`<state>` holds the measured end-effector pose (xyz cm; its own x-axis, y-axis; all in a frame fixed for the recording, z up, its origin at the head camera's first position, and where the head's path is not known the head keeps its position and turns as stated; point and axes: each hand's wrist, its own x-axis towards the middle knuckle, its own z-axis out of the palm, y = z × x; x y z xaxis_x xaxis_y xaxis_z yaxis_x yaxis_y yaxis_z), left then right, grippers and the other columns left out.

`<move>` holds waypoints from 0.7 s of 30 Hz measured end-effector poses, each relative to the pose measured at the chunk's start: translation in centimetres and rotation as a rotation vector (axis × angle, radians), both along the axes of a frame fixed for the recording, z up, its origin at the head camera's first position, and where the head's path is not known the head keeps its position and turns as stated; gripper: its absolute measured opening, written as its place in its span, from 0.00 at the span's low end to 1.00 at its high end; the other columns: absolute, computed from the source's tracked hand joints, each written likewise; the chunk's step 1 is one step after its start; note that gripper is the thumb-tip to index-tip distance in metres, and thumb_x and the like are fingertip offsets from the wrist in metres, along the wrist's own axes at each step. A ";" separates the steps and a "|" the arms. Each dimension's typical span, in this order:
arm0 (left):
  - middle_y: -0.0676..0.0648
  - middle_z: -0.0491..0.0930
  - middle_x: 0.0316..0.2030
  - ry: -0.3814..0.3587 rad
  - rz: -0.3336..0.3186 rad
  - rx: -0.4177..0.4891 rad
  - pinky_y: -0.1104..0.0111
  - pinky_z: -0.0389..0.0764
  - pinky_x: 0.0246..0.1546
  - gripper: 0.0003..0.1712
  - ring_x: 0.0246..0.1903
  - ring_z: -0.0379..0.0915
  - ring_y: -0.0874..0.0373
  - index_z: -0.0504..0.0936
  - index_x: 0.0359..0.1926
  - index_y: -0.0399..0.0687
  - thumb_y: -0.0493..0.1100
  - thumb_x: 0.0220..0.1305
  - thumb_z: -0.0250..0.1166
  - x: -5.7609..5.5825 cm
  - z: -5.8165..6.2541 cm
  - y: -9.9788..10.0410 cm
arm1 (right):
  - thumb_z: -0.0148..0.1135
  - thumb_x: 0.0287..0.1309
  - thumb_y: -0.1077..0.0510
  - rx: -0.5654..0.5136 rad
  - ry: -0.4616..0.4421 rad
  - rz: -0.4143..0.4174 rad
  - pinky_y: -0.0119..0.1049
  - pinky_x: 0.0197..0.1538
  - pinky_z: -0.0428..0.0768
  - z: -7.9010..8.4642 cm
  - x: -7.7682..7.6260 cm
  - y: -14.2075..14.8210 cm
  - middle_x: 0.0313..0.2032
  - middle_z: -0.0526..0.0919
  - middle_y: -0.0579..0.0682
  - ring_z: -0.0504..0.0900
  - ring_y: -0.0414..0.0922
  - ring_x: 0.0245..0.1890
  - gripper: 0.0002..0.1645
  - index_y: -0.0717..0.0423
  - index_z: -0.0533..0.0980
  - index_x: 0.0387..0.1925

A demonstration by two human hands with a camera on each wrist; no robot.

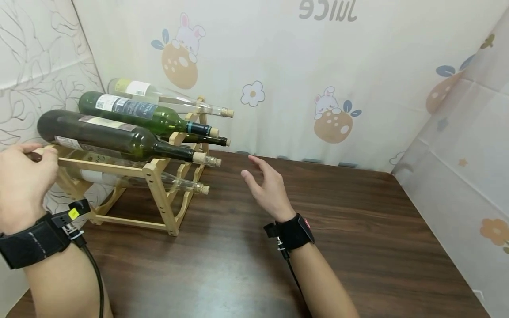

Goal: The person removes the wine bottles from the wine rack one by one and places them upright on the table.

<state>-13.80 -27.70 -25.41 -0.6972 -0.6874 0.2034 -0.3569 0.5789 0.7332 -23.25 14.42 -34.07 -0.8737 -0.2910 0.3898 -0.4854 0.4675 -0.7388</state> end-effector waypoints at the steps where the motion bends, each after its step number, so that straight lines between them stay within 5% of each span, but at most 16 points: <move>1: 0.33 0.70 0.74 0.000 -0.002 0.004 0.40 0.58 0.77 0.35 0.77 0.55 0.28 0.70 0.75 0.36 0.49 0.74 0.44 0.0 -0.1 -0.1 | 0.59 0.78 0.51 -0.034 -0.019 0.015 0.57 0.74 0.72 0.2 0.1 -0.5 0.71 0.76 0.58 0.75 0.56 0.72 0.30 0.55 0.69 0.75; 12: 0.33 0.73 0.72 0.027 -0.010 -0.001 0.40 0.60 0.76 0.35 0.76 0.59 0.29 0.72 0.73 0.36 0.49 0.73 0.45 -0.4 -0.1 -0.3 | 0.60 0.77 0.54 -0.199 -0.107 0.176 0.51 0.72 0.75 1.1 1.0 -5.5 0.68 0.79 0.57 0.78 0.55 0.68 0.27 0.52 0.70 0.73; 21: 0.32 0.71 0.73 0.025 0.009 0.002 0.41 0.60 0.77 0.35 0.77 0.58 0.30 0.71 0.74 0.34 0.49 0.73 0.45 -0.1 -0.1 -0.1 | 0.66 0.69 0.64 -0.484 -0.259 0.211 0.46 0.70 0.78 1.2 0.5 -9.6 0.64 0.79 0.62 0.81 0.54 0.64 0.34 0.58 0.68 0.73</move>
